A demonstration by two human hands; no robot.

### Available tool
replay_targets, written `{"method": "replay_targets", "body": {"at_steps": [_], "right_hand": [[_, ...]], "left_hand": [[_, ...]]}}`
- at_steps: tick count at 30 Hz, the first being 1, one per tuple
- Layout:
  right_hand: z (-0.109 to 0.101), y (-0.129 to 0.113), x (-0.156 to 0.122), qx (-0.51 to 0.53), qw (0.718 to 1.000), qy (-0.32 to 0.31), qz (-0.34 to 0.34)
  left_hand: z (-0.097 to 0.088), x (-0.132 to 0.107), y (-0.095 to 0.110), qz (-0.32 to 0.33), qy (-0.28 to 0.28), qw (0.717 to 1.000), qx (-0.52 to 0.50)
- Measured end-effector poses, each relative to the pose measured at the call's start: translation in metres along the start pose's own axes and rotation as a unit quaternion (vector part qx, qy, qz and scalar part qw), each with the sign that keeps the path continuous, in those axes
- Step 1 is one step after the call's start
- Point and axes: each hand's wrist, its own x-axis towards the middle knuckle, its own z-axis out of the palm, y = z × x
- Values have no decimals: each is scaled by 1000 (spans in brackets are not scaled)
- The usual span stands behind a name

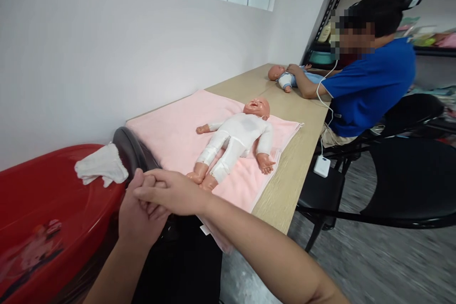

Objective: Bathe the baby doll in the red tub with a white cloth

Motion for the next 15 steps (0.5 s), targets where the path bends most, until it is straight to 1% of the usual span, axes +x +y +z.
{"method": "replay_targets", "body": {"at_steps": [1,2,3,4,5,6,7,8,9,10,11,12,13,14,15], "right_hand": [[-11,-8,-2,-28,999,10,-17],[-25,-16,-4,-61,996,29,-53],[-43,-25,-8,-94,986,75,-117],[-65,-34,-13,-111,970,124,-176],[-90,-42,-19,-111,951,180,-225],[-118,-49,-25,-104,923,255,-270],[-148,-53,-32,-94,882,343,-310],[-179,-56,-38,-71,828,432,-350],[-210,-55,-44,-36,777,504,-377],[-239,-53,-49,-1,734,562,-381],[-265,-48,-53,34,705,607,-365],[-287,-41,-55,71,688,642,-332],[-305,-33,-55,116,683,660,-291],[-318,-26,-53,153,691,660,-250],[-327,-18,-50,183,701,655,-214]], "left_hand": [[2,5,1,-2,-20,1000,10],[3,9,2,5,-35,999,33],[4,13,2,26,-40,996,79],[4,17,2,59,-30,987,147],[5,21,1,102,-12,967,234],[4,24,-2,150,5,933,327],[4,26,-7,195,11,888,416],[4,28,-13,234,5,839,491],[4,30,-20,259,-12,793,551],[5,31,-29,273,-35,751,601],[5,32,-38,275,-55,711,645],[6,33,-47,265,-69,675,685],[7,33,-54,248,-75,644,720],[9,34,-60,230,-76,619,747],[10,35,-64,215,-74,601,766]]}}
